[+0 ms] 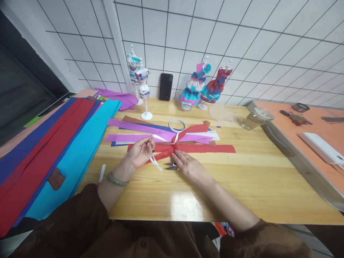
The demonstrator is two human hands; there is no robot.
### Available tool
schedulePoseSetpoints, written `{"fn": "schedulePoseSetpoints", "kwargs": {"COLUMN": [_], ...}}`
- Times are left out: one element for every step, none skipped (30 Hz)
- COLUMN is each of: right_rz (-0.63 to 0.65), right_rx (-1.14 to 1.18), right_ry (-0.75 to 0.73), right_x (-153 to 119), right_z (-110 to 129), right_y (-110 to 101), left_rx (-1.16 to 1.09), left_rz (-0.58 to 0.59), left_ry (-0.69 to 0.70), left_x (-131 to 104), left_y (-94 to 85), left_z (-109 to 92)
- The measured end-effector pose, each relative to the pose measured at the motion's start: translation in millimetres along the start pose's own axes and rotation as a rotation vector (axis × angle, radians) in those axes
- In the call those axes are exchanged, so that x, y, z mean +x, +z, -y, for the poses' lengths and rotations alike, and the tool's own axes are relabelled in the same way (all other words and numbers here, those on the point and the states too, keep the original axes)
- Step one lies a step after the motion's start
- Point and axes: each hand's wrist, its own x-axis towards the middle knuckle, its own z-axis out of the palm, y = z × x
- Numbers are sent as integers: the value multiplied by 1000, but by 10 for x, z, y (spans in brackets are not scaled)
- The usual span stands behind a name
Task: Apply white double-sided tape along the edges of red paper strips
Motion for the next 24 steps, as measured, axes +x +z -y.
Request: {"fn": "schedulePoseSetpoints", "kwargs": {"right_rz": [3,6,8,12,15,16,17,17,15,13,12,11,13,15,20,26,29,36,43,49,53,53,46,34], "right_rx": [-2,-1,2,5,11,18,26,33,38,39,38,35,34,34,33,29,23,14,5,-2,-9,-17,-29,-45], "right_ry": [4,8,12,16,19,24,31,37,44,50,55,62,69,74,79,83,88,95,105,118,135,155,185,230], "right_x": [-16,-34,-54,-76,-99,-125,-152,-180,-209,-239,-270,-301,-332,-363,-394,-426,-459,-494,-534,-578,-628,-685,-750,-822], "right_z": [6,12,18,23,26,26,25,22,17,11,3,-5,-14,-24,-34,-44,-54,-65,-76,-86,-96,-103,-106,-103], "right_y": [-10,-19,-27,-32,-36,-37,-35,-32,-28,-23,-20,-19,-21,-28,-39,-55,-75,-98,-122,-146,-167,-183,-192,-194], "left_rx": [-3,-5,-7,-8,-10,-12,-15,-17,-18,-17,-15,-12,-11,-10,-12,-14,-17,-20,-23,-26,-28,-27,-24,-20], "left_rz": [-5,-11,-19,-26,-31,-33,-34,-33,-30,-27,-24,-21,-19,-17,-14,-10,-5,2,9,15,21,24,29,34], "left_ry": [3,4,5,6,6,5,6,6,8,12,17,27,38,49,58,63,66,66,65,64,65,65,64,64], "left_x": [-1,-3,-4,-4,-5,-4,-3,-1,2,6,12,18,24,30,35,39,42,43,43,41,38,33,26,17], "left_y": [2,4,6,8,8,8,6,3,0,-4,-9,-14,-18,-23,-27,-31,-34,-37,-40,-43,-44,-43,-40,-34], "left_z": [-2,-4,-7,-10,-14,-17,-21,-25,-29,-33,-38,-43,-48,-53,-59,-64,-70,-75,-79,-84,-88,-91,-93,-95]}}
